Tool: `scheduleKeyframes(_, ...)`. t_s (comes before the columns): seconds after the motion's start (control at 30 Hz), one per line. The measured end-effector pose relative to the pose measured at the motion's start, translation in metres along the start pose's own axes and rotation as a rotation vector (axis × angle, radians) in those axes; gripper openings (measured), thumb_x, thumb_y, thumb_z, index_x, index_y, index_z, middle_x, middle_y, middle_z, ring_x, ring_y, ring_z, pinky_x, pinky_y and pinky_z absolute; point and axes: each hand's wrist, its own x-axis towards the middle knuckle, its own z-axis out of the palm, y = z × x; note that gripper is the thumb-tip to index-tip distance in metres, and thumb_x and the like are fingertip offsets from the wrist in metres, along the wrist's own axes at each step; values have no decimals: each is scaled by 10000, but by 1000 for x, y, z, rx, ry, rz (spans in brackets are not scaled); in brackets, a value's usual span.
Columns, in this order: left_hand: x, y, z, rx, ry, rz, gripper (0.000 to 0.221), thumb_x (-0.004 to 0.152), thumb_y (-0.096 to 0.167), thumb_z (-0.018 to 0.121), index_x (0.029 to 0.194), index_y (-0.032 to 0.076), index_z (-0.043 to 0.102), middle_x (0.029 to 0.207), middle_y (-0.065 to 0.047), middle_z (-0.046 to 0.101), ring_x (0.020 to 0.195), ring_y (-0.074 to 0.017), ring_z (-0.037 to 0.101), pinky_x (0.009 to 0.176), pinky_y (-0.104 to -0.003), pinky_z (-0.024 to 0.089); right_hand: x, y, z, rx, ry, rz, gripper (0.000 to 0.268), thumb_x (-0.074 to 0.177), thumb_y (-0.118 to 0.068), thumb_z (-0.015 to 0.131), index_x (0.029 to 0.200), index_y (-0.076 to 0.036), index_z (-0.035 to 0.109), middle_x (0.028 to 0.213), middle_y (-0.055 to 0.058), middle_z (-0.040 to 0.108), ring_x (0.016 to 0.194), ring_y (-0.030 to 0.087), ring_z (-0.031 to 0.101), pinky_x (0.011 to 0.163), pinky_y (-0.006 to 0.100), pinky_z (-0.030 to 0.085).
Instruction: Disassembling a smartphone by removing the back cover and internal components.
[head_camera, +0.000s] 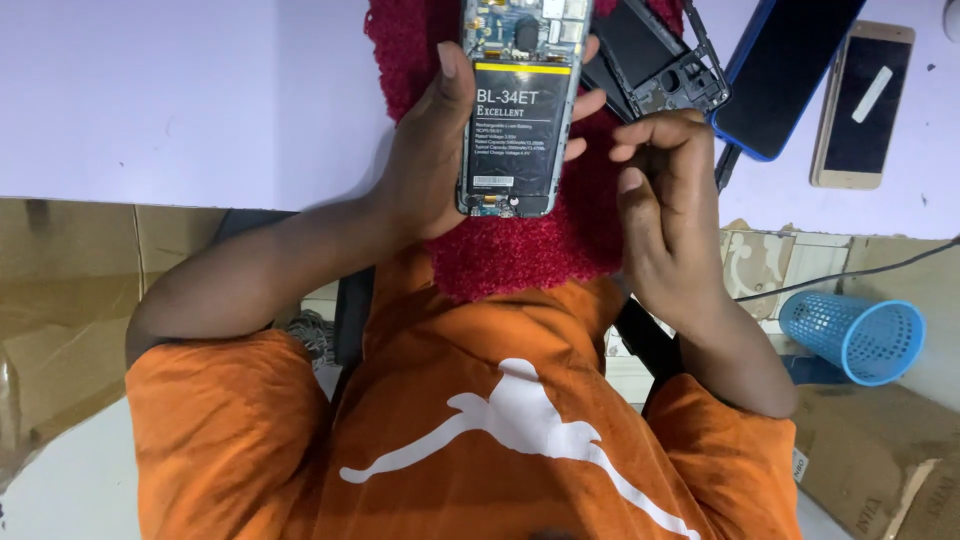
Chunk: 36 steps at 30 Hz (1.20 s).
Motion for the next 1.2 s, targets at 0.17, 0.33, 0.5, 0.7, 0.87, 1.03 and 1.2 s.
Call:
scheduleKeyframes(0.17,-5,9,9,-10,115,6,1016,883,621,530,1708,69,309,1806,-184,385,1663,-509,483,1362,-640,499,-1,-10,-7,-171,-14,-57,416,1225,-252,384,1429,67,557,1206,189,530,1176,313,548,1061,426,435)
scheduleKeyframes(0.33,-11,7,8,136,63,141,809,1033,573,630,1621,55,429,1708,-241,509,1585,-528,589,1288,-597,611,-5,-9,-7,-116,-45,-76,294,1216,-57,497,1453,56,630,1148,162,600,977,237,614,889,342,530)
scheduleKeyframes(0.5,-13,3,1,115,28,164,696,1077,416,717,1610,73,428,1736,-237,481,1632,-533,543,1296,-582,592,-12,-11,1,237,-81,112,310,1161,31,528,1465,67,483,1168,200,660,1026,241,711,994,332,606)
scheduleKeyframes(0.7,-12,1,-1,88,21,190,550,1133,223,708,1593,113,427,1767,-246,450,1655,-554,523,1297,-560,588,-10,-18,2,327,-69,200,273,1090,88,595,1360,108,557,1191,270,725,1117,335,786,1068,388,682)
scheduleKeyframes(0.87,-10,-8,-5,52,149,246,467,1082,126,726,1461,95,455,1478,-273,631,1289,-482,737,1094,-606,690,-5,-23,-3,90,-78,112,154,1062,9,685,1181,104,705,1090,234,775,1020,298,801,939,346,674)
scheduleKeyframes(1.03,-9,-14,-9,273,98,296,413,1146,153,662,1469,121,407,1568,-237,581,1431,-475,686,1136,-556,688,3,-20,-10,-278,-211,-177,89,1127,-6,644,1088,25,718,1169,192,756,1088,351,719,953,448,525)
scheduleKeyframes(1.2,-9,-12,-9,379,132,267,513,1149,214,673,1557,160,365,1651,-215,553,1503,-431,650,1275,-534,609,5,10,-2,-483,-129,-287,90,1088,3,767,1175,12,790,1153,169,700,1021,339,579,850,432,434)
